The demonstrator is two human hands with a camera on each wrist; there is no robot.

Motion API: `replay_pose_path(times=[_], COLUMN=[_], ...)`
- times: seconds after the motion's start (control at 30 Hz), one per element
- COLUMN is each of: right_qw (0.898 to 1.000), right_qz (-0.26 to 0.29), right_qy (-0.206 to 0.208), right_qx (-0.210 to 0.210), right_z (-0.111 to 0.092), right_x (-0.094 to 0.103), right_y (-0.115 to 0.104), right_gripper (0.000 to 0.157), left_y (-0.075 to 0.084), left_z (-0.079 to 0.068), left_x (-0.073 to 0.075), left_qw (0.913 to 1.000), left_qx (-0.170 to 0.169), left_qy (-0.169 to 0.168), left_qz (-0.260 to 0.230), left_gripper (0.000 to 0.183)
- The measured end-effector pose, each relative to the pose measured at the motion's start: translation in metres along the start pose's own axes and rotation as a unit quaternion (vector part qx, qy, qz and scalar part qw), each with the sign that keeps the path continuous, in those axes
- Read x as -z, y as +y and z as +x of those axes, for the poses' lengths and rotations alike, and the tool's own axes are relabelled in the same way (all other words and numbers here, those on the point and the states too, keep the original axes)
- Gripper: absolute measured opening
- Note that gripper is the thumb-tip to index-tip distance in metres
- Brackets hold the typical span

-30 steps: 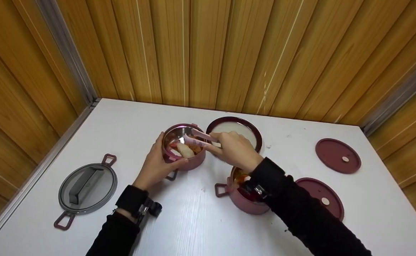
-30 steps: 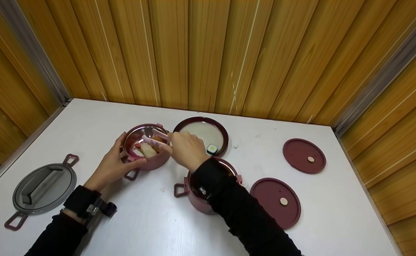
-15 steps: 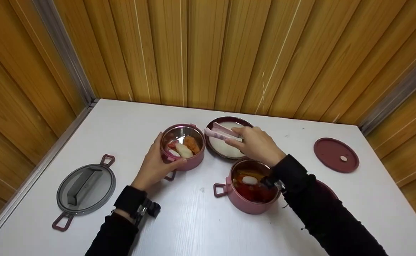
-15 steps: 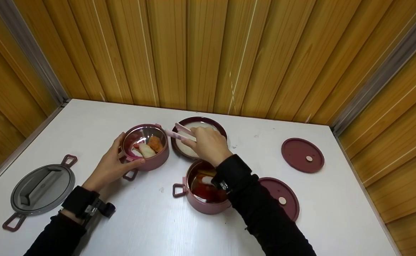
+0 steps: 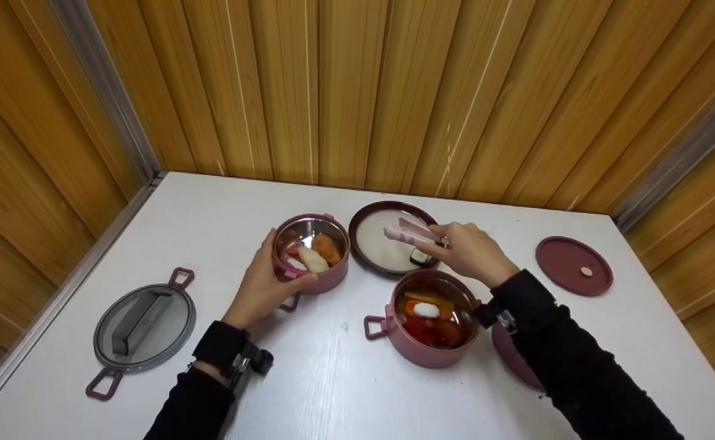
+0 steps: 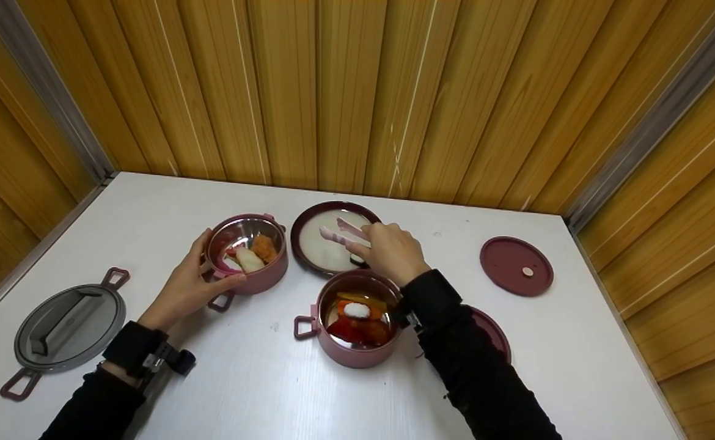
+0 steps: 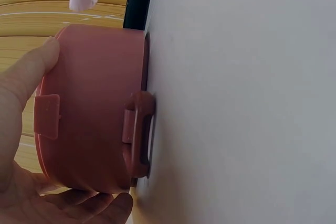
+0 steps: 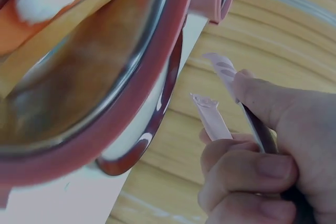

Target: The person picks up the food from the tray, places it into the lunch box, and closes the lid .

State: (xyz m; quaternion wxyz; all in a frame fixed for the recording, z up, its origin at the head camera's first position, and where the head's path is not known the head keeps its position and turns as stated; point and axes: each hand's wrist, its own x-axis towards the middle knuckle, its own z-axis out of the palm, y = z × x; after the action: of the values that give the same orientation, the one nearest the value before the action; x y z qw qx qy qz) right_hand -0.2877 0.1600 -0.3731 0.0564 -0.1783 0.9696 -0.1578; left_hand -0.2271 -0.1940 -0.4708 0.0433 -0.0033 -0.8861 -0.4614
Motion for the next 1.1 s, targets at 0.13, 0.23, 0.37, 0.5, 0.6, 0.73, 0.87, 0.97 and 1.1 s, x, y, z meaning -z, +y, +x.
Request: replay_pose_path(times=[0.13,0.23,0.37,0.5,0.6,0.73,0.87,0.97,1.1], right_qw=[1.000,1.000,0.999,0.999,0.999,0.998,0.998,0.997,0.997], right_qz=[-0.007,-0.014,-0.017,-0.017,-0.019,-0.024,-0.032,-0.041,-0.044], right_qy=[-0.010,-0.015,-0.027,-0.041,-0.046,-0.054,-0.059,-0.061,-0.066], right_qx=[-0.010,-0.013,-0.013,-0.013,-0.011,-0.012,-0.009,-0.008,-0.012], right_z=[-0.002,-0.004,-0.007,-0.009,-0.010,-0.011,-0.009,-0.007,-0.005], right_x=[0.001,0.002,0.001,0.001,0.002,0.002,0.000,-0.003,-0.006], right_y=[0.015,0.024,0.035,0.041,0.043,0.044,0.042,0.042,0.043], right_gripper=[0.056,0.053,0.052,0.057,0.057,0.055,0.053,0.051,0.049], left_y=[0.000,-0.001,-0.001,-0.002,-0.002,-0.002,-0.002,-0.003,-0.003], left_z=[0.000,0.000,0.000,-0.001,-0.001,-0.001,-0.001,-0.002,-0.002], left_x=[0.000,0.001,0.001,0.001,0.001,0.002,0.002,0.002,0.002], left_qw=[1.0000,1.0000,1.0000,1.0000,0.9999,1.0000,1.0000,1.0000,1.0000], left_qx=[0.001,0.001,-0.002,-0.007,-0.009,-0.006,-0.002,-0.001,-0.003], left_qy=[0.000,0.001,0.002,0.004,0.006,0.006,0.007,0.007,0.008], left_qz=[-0.003,-0.004,-0.004,-0.002,-0.002,-0.004,-0.003,-0.003,-0.004], left_gripper=[0.126,0.125,0.125,0.125,0.125,0.125,0.125,0.125,0.125])
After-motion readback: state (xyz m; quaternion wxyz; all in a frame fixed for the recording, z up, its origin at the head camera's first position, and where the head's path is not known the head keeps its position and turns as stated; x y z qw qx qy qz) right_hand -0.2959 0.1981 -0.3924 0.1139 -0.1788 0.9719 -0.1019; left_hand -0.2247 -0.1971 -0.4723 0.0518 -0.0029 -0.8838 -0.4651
